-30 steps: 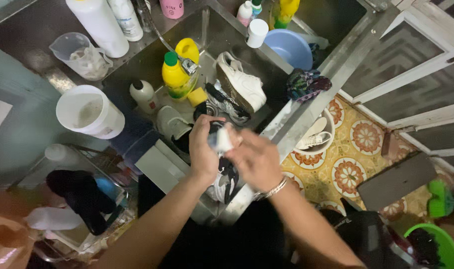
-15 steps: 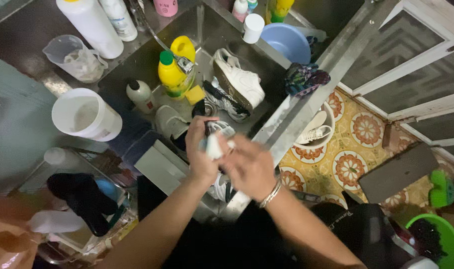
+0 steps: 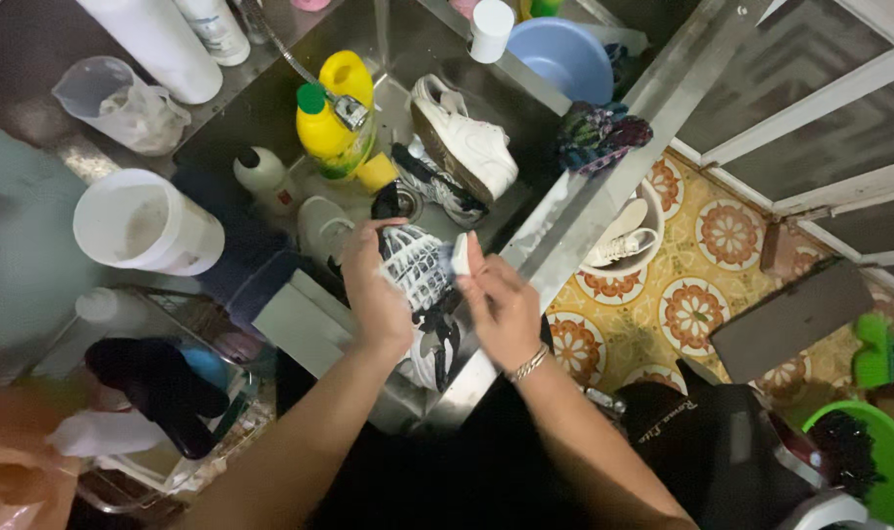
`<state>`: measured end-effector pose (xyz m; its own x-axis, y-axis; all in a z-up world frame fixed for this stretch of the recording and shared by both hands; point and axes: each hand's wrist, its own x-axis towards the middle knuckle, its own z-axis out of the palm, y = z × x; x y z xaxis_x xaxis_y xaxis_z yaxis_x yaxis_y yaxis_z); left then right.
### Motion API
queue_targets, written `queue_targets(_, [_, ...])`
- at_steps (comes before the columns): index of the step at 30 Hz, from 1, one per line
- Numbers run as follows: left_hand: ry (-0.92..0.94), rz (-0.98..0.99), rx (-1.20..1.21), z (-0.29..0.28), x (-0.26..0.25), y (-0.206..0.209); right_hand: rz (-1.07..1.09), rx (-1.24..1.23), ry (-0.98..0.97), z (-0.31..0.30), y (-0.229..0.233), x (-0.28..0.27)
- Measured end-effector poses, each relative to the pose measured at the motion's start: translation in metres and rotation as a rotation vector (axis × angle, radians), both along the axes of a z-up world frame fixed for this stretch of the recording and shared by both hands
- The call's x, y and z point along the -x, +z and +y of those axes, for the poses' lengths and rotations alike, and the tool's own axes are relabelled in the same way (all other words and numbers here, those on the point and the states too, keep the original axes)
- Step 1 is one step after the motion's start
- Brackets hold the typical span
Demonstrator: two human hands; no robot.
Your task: The person removes the laces from a white sneaker, then scrubs the shoe with a brush and soapy water at a sink. They rinse the shoe and repeat the process on a second sneaker, scrubbing the upper and sole before rinsing again.
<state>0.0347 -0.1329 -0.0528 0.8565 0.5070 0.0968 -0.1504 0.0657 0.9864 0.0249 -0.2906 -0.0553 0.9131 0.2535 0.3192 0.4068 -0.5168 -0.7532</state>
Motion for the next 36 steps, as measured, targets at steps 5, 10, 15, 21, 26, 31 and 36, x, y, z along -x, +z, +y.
queue_targets(5, [-0.048, 0.039, 0.428, 0.0, -0.001, 0.001, -0.049, -0.093, 0.127, 0.0, 0.004, -0.004])
queue_targets(10, [-0.016, 0.009, 0.387, 0.0, 0.001, 0.007, -0.113, -0.066, 0.074, 0.003, 0.011, 0.0])
queue_targets(15, [-0.059, 0.039, 0.525, 0.003, 0.004, 0.012, 0.016, -0.051, 0.049, 0.002, 0.006, 0.009])
queue_targets(21, [-0.022, 0.048, 0.321, 0.001, 0.001, 0.009, -0.123, -0.125, 0.083, 0.001, -0.002, 0.008])
queue_targets(26, [-0.02, 0.028, 0.533, 0.005, 0.003, 0.002, 0.242, 0.039, -0.136, 0.006, -0.001, 0.012])
queue_targets(31, [-0.008, 0.065, 0.513, 0.005, 0.003, 0.001, -0.132, -0.071, 0.085, 0.004, 0.0, 0.012])
queue_targets(36, [0.0, 0.087, 0.691, 0.007, -0.006, 0.009, 0.065, -0.011, -0.028, 0.007, -0.009, 0.005])
